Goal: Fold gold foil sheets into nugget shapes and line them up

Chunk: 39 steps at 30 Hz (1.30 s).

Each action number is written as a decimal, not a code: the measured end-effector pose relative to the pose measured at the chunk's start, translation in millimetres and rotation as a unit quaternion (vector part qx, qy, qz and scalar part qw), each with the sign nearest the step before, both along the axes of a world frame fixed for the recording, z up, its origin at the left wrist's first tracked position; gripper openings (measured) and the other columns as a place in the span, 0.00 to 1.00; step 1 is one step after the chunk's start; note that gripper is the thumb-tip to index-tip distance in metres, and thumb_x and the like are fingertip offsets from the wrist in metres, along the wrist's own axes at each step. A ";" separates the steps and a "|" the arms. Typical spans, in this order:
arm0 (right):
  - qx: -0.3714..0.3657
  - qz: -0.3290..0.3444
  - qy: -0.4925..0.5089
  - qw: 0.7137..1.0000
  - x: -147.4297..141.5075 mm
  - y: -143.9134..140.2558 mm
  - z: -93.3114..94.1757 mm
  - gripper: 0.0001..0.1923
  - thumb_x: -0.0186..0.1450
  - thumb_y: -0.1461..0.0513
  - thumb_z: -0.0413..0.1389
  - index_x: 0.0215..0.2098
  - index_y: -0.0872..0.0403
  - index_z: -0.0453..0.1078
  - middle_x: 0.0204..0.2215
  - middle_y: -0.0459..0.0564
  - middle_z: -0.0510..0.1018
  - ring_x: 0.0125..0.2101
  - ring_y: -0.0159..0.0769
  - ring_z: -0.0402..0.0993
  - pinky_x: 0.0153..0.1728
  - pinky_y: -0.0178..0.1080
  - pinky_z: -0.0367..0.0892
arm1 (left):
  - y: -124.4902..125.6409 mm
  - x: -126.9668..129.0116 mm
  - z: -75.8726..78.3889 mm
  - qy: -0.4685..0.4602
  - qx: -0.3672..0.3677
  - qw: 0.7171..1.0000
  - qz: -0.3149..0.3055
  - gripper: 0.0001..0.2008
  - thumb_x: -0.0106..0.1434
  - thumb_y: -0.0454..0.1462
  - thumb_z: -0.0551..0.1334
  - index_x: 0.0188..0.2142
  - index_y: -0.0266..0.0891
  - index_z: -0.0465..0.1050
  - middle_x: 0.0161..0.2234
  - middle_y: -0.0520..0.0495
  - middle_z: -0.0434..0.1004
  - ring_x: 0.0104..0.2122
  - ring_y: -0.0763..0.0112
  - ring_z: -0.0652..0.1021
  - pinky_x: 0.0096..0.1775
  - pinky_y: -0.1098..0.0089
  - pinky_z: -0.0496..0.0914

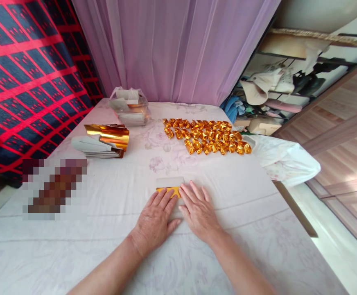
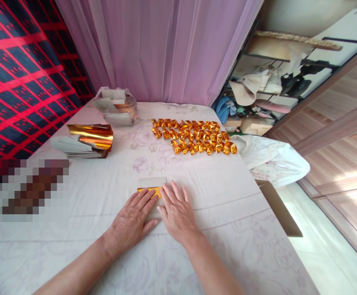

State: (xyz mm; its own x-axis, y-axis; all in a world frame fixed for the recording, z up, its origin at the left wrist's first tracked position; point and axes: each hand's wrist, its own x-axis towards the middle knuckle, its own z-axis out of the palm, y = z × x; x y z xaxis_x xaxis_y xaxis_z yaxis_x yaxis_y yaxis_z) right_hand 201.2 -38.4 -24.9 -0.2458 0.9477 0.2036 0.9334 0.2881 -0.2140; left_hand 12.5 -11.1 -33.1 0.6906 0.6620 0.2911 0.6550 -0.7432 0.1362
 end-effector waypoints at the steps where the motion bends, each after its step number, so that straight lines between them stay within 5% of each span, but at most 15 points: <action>1: -0.013 -0.007 -0.008 1.000 -0.3 -0.4 -0.8 0.23 0.71 0.59 0.47 0.63 0.51 0.63 0.64 0.50 0.65 0.66 0.49 0.52 0.63 0.59 0.48 | 0.3 -0.5 -0.8 -0.003 0.003 1.000 -0.002 0.28 0.68 0.51 0.55 0.60 0.36 0.65 0.60 0.39 0.69 0.61 0.53 0.67 0.60 0.53 0.62; 13: -0.078 0.013 -0.038 0.996 7.7 -1.9 1.8 0.33 0.70 0.50 0.49 0.68 0.55 0.54 0.68 0.52 0.54 0.68 0.50 0.45 0.64 0.60 0.47 | 3.7 -0.5 4.4 0.010 -0.007 1.000 -0.006 0.27 0.68 0.52 0.55 0.61 0.40 0.66 0.60 0.40 0.69 0.60 0.52 0.68 0.58 0.51 0.64; 23: -0.128 0.005 -0.050 0.990 7.7 1.3 3.1 0.35 0.71 0.46 0.43 0.70 0.54 0.49 0.70 0.50 0.47 0.69 0.48 0.39 0.65 0.58 0.41 | 7.4 -13.4 -5.7 0.008 0.000 1.000 -0.011 0.28 0.70 0.53 0.50 0.60 0.39 0.66 0.61 0.43 0.68 0.62 0.59 0.67 0.63 0.55 0.56; 39: -0.115 0.002 -0.045 0.992 8.2 1.1 0.9 0.35 0.71 0.45 0.42 0.69 0.55 0.50 0.70 0.49 0.49 0.69 0.49 0.39 0.66 0.59 0.41 | 8.2 -56.4 -0.8 0.070 0.052 0.996 -0.017 0.29 0.71 0.54 0.48 0.62 0.39 0.64 0.62 0.46 0.67 0.63 0.59 0.65 0.65 0.57 0.44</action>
